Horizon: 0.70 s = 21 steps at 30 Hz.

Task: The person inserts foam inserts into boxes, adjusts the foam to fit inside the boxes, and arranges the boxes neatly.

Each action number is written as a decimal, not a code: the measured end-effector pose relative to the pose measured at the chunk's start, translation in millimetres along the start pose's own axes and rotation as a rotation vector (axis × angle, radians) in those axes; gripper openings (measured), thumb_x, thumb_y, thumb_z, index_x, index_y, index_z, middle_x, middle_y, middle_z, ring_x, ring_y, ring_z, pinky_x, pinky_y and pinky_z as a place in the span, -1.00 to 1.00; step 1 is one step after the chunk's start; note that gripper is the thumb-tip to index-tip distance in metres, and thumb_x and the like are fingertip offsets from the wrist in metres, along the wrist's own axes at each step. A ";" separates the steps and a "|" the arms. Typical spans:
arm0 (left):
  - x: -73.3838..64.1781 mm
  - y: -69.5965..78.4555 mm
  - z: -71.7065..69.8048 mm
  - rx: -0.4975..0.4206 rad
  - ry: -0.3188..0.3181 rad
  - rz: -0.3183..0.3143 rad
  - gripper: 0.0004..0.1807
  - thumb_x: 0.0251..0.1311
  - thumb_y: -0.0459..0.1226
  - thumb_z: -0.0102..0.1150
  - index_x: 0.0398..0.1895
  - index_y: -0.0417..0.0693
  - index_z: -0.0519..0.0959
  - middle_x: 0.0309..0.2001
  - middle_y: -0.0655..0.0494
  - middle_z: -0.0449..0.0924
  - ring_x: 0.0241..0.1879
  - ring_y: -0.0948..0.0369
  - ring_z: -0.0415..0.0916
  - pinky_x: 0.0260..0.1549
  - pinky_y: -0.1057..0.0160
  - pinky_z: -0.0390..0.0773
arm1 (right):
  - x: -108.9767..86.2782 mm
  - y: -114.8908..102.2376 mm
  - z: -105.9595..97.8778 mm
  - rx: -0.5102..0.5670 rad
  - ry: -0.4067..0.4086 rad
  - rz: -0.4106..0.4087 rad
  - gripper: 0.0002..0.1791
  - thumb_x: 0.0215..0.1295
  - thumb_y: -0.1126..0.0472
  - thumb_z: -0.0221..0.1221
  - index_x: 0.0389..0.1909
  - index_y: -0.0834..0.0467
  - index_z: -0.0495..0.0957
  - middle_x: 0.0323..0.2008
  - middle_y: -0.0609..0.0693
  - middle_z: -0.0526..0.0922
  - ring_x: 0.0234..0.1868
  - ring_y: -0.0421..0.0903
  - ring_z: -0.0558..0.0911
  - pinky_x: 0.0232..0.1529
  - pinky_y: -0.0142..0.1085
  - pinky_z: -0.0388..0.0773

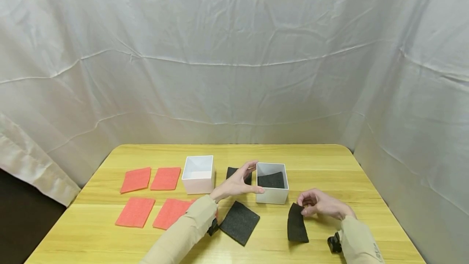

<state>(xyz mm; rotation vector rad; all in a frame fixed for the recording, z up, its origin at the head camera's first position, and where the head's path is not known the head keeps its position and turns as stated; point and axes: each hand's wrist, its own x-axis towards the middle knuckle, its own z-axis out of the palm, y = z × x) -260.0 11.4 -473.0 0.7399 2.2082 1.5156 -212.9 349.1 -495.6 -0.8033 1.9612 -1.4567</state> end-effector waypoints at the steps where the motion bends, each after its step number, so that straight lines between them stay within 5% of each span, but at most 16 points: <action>1: -0.5 0.2 0.1 -0.002 0.000 -0.003 0.05 0.10 -0.04 0.47 0.59 0.18 0.05 0.58 0.09 0.11 0.58 0.09 0.09 0.51 -0.10 0.17 | -0.1 0.2 -0.1 0.029 -0.002 0.000 -0.86 0.23 0.47 0.19 -0.22 0.37 0.47 -0.29 -0.23 0.59 -0.27 -0.39 0.55 -0.21 -0.45 0.55; 12: -1.7 0.5 1.4 0.014 0.000 -0.007 0.06 0.11 -0.03 0.46 0.60 0.13 0.03 0.58 0.10 0.12 0.58 0.10 0.09 0.50 -0.08 0.20 | -0.6 1.8 -2.4 0.257 -0.002 -0.118 -0.66 0.34 0.59 -0.01 -0.04 0.17 0.51 -0.01 -0.10 0.70 0.03 -0.20 0.70 0.09 -0.36 0.62; 21: 0.1 0.5 0.0 0.011 0.001 -0.011 0.07 0.11 -0.04 0.47 0.60 0.10 0.03 0.58 0.09 0.12 0.58 0.09 0.08 0.51 -0.08 0.18 | 5.5 0.0 -5.0 0.222 0.124 -0.206 -0.67 0.40 0.57 -0.05 0.00 0.15 0.47 0.00 -0.15 0.61 0.02 -0.23 0.70 0.04 -0.35 0.67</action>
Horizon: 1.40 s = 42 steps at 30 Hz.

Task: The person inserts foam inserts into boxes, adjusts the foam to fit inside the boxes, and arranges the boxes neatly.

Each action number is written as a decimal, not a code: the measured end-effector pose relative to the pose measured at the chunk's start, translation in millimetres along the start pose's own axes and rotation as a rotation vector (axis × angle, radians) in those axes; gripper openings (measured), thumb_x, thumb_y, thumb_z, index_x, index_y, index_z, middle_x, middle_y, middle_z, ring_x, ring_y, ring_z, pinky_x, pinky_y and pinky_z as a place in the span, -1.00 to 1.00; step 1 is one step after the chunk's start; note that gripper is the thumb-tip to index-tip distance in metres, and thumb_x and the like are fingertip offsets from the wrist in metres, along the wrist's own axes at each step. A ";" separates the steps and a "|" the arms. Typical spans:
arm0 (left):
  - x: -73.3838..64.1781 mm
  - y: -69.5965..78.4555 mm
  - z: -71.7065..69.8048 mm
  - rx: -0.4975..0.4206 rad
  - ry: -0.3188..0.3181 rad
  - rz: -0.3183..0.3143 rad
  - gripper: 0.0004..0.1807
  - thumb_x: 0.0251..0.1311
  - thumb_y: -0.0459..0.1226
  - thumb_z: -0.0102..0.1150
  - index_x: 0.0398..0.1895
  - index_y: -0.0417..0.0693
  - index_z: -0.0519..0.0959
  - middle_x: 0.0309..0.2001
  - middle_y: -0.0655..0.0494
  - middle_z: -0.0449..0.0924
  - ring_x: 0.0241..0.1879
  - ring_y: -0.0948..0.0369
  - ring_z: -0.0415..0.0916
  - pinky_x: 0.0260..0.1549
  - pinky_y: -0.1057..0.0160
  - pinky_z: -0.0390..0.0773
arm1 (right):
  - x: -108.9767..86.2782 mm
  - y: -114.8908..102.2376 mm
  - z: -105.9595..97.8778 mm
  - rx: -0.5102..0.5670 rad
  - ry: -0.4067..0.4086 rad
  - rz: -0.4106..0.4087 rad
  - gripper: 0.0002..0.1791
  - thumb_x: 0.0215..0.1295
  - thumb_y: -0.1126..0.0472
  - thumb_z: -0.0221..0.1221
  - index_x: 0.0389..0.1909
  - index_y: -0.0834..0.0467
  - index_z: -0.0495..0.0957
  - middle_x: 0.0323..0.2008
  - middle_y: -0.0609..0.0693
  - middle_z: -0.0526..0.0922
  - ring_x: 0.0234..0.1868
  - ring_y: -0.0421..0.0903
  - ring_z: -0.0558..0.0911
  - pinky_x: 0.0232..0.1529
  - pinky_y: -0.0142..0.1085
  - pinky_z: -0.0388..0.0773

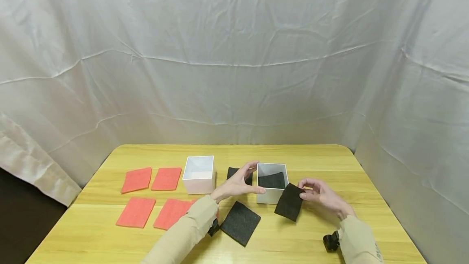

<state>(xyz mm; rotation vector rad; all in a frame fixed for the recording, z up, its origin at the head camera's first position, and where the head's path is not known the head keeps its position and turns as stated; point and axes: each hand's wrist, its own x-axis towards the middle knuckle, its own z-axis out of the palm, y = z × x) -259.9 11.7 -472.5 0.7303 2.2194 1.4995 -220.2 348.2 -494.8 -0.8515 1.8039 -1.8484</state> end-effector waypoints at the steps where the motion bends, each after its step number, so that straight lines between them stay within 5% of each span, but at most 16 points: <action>1: 0.1 0.1 0.1 0.001 0.000 0.000 0.07 0.10 -0.04 0.47 0.61 0.09 0.03 0.58 0.09 0.12 0.58 0.09 0.09 0.51 -0.08 0.18 | 1.2 -0.5 0.8 -0.014 0.025 -0.017 -0.67 0.41 0.56 -0.05 0.00 0.15 0.47 0.00 -0.17 0.60 0.01 -0.26 0.69 0.02 -0.36 0.67; 10: 1.6 -0.9 0.0 -0.003 0.002 0.004 0.05 0.10 -0.08 0.47 0.59 0.13 0.05 0.58 0.11 0.12 0.58 0.11 0.09 0.51 -0.06 0.18 | 14.4 -4.9 12.3 0.010 0.360 -0.143 -0.59 0.43 0.57 -0.05 0.04 0.07 0.56 -0.04 -0.24 0.63 -0.10 -0.39 0.65 -0.11 -0.52 0.63; 16: 0.6 -0.7 -0.6 -0.008 -0.005 0.009 0.04 0.11 -0.05 0.46 0.59 0.19 0.04 0.59 0.14 0.10 0.58 0.12 0.08 0.52 -0.06 0.17 | 25.9 -14.9 21.9 0.028 0.573 -0.163 -0.61 0.38 0.56 0.06 0.02 0.08 0.63 -0.06 -0.25 0.68 -0.12 -0.40 0.67 -0.09 -0.54 0.63; 23: 0.3 -0.2 -0.6 -0.009 -0.011 0.010 0.04 0.12 -0.05 0.45 0.60 0.20 0.03 0.59 0.15 0.09 0.58 0.13 0.07 0.52 -0.06 0.17 | 38.3 -20.8 27.5 -0.071 0.762 -0.131 -0.74 0.30 0.47 0.24 -0.04 0.19 0.67 -0.19 -0.29 0.76 -0.17 -0.42 0.71 -0.11 -0.57 0.62; 28: -0.3 -0.1 -0.6 -0.005 -0.010 0.011 0.05 0.12 -0.04 0.46 0.60 0.18 0.03 0.59 0.14 0.10 0.58 0.12 0.07 0.52 -0.07 0.17 | 46.2 -26.2 28.1 -0.221 0.826 -0.117 -0.68 0.27 0.41 0.31 0.04 0.40 0.62 -0.22 -0.35 0.77 -0.20 -0.44 0.71 -0.13 -0.60 0.61; 36: 0.9 -0.8 -0.6 -0.008 -0.008 0.008 0.08 0.11 -0.04 0.46 0.61 0.07 0.02 0.59 0.11 0.09 0.58 0.11 0.09 0.52 -0.07 0.18 | 60.5 -37.8 35.2 -0.488 0.826 -0.060 -0.60 0.27 0.28 0.35 0.07 0.42 0.62 -0.24 -0.48 0.71 -0.24 -0.53 0.66 -0.20 -0.62 0.58; 42: 2.7 -2.3 0.0 -0.017 -0.006 0.018 0.07 0.10 -0.07 0.47 0.60 0.06 0.03 0.59 0.09 0.11 0.57 0.11 0.10 0.51 -0.06 0.18 | 70.7 -37.1 36.0 -0.587 0.766 -0.034 -0.65 0.29 0.25 0.34 0.03 0.36 0.66 -0.13 0.08 0.80 -0.26 -0.54 0.65 -0.21 -0.60 0.60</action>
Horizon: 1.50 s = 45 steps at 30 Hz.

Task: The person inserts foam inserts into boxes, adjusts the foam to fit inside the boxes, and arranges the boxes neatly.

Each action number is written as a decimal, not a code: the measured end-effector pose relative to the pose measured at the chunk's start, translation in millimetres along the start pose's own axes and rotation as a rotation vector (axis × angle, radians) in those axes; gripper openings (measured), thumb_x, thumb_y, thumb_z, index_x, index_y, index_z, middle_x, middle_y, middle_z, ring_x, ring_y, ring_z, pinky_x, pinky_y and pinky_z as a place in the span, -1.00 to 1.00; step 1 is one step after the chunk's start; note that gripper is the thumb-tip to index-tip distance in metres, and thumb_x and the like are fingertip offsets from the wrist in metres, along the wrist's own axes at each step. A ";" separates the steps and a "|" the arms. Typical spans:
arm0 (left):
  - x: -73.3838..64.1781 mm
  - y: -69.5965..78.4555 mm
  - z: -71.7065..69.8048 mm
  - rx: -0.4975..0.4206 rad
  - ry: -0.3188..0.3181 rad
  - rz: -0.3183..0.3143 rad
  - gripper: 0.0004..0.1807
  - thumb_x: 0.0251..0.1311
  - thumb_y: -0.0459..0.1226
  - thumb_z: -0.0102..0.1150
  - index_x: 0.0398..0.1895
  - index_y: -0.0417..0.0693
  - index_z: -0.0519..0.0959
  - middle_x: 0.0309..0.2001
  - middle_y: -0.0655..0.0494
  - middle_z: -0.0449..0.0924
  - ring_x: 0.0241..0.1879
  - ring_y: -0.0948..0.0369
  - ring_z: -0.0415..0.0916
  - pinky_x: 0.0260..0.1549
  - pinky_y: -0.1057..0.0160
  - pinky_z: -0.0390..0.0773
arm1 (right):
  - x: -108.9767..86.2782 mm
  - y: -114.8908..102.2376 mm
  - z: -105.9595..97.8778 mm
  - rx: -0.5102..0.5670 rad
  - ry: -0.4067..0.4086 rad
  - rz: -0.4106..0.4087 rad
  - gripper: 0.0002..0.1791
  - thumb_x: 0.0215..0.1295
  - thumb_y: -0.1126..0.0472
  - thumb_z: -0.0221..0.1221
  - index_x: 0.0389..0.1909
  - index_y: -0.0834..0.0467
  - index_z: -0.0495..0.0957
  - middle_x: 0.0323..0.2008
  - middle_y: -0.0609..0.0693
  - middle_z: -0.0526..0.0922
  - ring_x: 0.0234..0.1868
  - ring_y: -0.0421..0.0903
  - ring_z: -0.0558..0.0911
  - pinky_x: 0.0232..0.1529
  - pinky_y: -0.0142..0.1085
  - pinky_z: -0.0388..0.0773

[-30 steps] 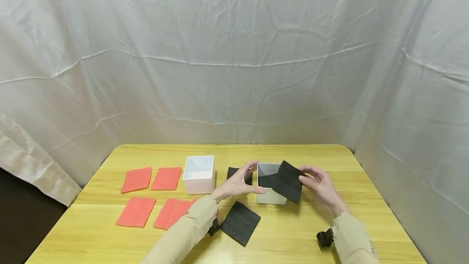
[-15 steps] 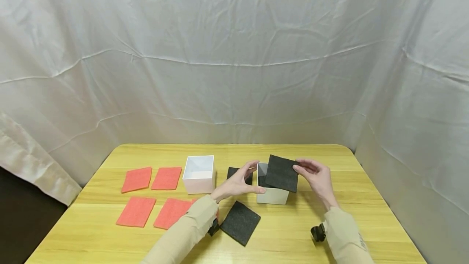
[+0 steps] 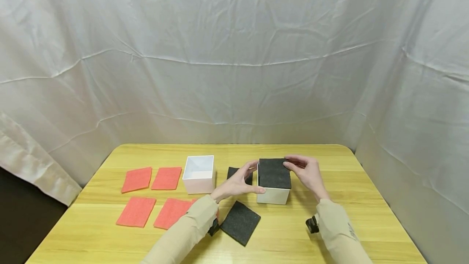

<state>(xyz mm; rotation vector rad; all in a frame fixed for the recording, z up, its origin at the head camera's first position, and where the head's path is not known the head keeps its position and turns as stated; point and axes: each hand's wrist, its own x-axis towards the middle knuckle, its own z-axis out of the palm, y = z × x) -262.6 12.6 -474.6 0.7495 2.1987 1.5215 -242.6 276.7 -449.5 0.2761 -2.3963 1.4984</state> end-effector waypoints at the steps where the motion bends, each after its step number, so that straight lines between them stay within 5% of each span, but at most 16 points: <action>1: 0.1 -0.4 0.1 -0.001 -0.001 -0.001 0.07 0.10 -0.06 0.47 0.60 0.08 0.03 0.59 0.10 0.11 0.57 0.11 0.10 0.52 -0.06 0.18 | 0.9 0.4 0.9 -0.014 -0.009 -0.002 -0.66 0.29 0.26 0.34 0.02 0.35 0.67 -0.11 0.19 0.78 -0.25 -0.54 0.65 -0.20 -0.60 0.60; 6: -0.4 -1.0 0.0 -0.002 -0.013 -0.012 0.07 0.11 -0.03 0.45 0.61 0.12 0.01 0.59 0.08 0.09 0.58 0.10 0.07 0.52 -0.09 0.16 | 3.4 -0.2 3.9 -0.092 -0.034 -0.025 -0.70 0.28 0.28 0.34 -0.01 0.33 0.69 -0.08 0.35 0.74 -0.23 -0.60 0.61 -0.17 -0.66 0.56; 15: -0.8 1.1 0.0 0.006 -0.005 -0.019 0.04 0.11 -0.02 0.46 0.59 0.22 0.04 0.59 0.09 0.10 0.58 0.11 0.08 0.51 -0.08 0.19 | 5.9 0.2 8.8 -0.220 -0.031 -0.193 -0.79 0.17 0.43 0.37 -0.15 0.31 0.74 -0.21 0.23 0.78 -0.26 -0.48 0.61 -0.18 -0.67 0.54; 23: -0.9 1.2 0.0 0.011 0.003 -0.024 0.04 0.11 -0.02 0.46 0.59 0.22 0.04 0.59 0.12 0.11 0.58 0.12 0.09 0.51 -0.07 0.20 | 7.0 2.8 11.1 -0.351 -0.030 -0.261 -0.80 0.11 0.41 0.41 -0.22 0.20 0.76 -0.29 0.09 0.77 -0.42 -0.35 0.43 -0.42 -0.44 0.39; 39: -1.7 2.3 -1.0 -0.010 -0.004 -0.023 0.04 0.13 -0.04 0.45 0.60 0.18 0.03 0.59 0.10 0.10 0.58 0.10 0.07 0.51 -0.09 0.17 | 11.6 3.2 17.8 -0.451 -0.080 -0.323 -0.79 0.01 0.37 0.49 -0.28 0.18 0.77 -0.28 0.01 0.70 -0.23 -0.05 0.54 -0.30 -0.23 0.45; 45: -1.2 0.0 -0.7 -0.008 -0.006 -0.019 0.04 0.11 -0.03 0.45 0.60 0.21 0.03 0.59 0.09 0.10 0.58 0.10 0.07 0.51 -0.11 0.17 | 8.3 -0.5 18.5 -0.505 -0.063 -0.427 -0.76 -0.07 0.35 0.53 -0.32 0.18 0.77 -0.28 -0.01 0.68 -0.19 -0.03 0.51 -0.16 -0.12 0.45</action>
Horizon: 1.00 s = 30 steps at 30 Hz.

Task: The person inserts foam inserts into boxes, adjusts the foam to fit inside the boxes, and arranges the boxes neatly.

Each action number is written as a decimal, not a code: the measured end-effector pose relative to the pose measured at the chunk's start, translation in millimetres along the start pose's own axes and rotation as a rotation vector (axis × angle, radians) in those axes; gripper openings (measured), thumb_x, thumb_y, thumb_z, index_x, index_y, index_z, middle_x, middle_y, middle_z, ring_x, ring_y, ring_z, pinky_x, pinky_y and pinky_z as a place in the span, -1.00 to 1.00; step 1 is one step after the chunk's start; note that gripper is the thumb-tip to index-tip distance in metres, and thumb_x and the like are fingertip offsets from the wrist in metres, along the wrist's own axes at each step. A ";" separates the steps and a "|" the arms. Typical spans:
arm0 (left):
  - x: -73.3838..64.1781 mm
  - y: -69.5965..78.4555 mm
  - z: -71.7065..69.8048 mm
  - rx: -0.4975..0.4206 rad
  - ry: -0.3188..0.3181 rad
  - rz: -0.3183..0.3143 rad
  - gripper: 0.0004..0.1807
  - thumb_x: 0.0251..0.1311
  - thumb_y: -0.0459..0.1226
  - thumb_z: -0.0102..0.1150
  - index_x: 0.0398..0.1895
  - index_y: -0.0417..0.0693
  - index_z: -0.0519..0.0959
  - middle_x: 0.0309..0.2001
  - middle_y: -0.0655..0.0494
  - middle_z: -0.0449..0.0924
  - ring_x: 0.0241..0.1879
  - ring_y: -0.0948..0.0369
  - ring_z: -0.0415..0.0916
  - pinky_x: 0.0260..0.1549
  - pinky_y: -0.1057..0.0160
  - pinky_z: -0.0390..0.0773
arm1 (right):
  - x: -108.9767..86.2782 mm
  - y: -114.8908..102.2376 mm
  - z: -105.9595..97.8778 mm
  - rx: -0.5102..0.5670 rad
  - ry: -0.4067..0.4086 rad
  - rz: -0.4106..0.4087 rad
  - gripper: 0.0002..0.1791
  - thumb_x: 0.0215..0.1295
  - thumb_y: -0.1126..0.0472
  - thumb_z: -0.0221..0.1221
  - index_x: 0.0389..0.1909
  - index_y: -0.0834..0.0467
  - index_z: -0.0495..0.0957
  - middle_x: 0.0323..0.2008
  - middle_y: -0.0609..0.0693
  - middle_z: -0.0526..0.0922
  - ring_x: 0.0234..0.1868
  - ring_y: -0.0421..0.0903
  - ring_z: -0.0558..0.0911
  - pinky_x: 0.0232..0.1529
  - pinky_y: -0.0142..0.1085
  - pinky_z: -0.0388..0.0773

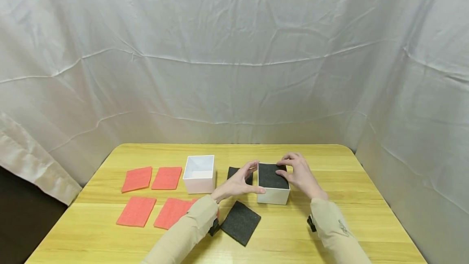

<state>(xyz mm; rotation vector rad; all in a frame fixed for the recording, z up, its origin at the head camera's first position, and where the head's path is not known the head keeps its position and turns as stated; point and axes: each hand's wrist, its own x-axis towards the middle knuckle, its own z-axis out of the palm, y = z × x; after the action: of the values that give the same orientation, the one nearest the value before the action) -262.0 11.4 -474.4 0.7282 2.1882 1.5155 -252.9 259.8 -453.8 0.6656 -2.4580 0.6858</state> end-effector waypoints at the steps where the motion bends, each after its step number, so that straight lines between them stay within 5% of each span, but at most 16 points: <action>1: 0.0 -0.3 0.2 0.000 -0.002 0.002 0.05 0.11 -0.02 0.46 0.60 0.22 0.03 0.59 0.10 0.10 0.58 0.10 0.07 0.51 -0.11 0.17 | -0.4 -0.9 -1.1 0.003 0.002 -0.025 -0.76 -0.09 0.36 0.54 -0.33 0.18 0.77 -0.28 -0.02 0.68 -0.19 -0.02 0.53 -0.14 -0.10 0.46; 6: -0.9 1.1 0.2 0.008 -0.007 0.002 0.07 0.12 -0.01 0.44 0.61 0.16 0.01 0.59 0.10 0.09 0.59 0.09 0.06 0.50 -0.13 0.18 | -1.3 -5.0 -7.5 0.042 -0.071 -0.101 -0.72 -0.11 0.36 0.55 -0.30 0.20 0.76 -0.23 0.01 0.74 -0.18 0.01 0.67 -0.12 -0.05 0.62; 15: -1.3 2.1 -0.3 0.008 -0.007 -0.005 0.06 0.14 -0.01 0.43 0.61 0.14 0.00 0.60 0.09 0.08 0.59 0.10 0.05 0.51 -0.10 0.17 | 3.0 -9.1 -14.5 0.033 -0.317 -0.072 -0.66 0.05 0.27 0.49 -0.12 0.25 0.74 -0.07 0.16 0.76 -0.03 0.17 0.70 0.03 0.10 0.62; 30: 0.0 0.8 0.2 -0.013 -0.004 -0.002 0.06 0.14 -0.02 0.44 0.62 0.14 0.00 0.60 0.09 0.07 0.59 0.10 0.04 0.51 -0.10 0.18 | 11.4 -13.5 -7.6 0.055 -0.430 -0.091 -0.59 0.08 0.27 0.46 -0.01 0.30 0.70 0.01 0.25 0.73 0.06 0.25 0.69 0.05 0.10 0.63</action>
<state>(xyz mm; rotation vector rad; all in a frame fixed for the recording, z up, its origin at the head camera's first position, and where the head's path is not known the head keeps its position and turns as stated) -261.8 11.8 -473.6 0.7239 2.1728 1.5247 -251.4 250.5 -437.0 1.0316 -2.7793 0.6284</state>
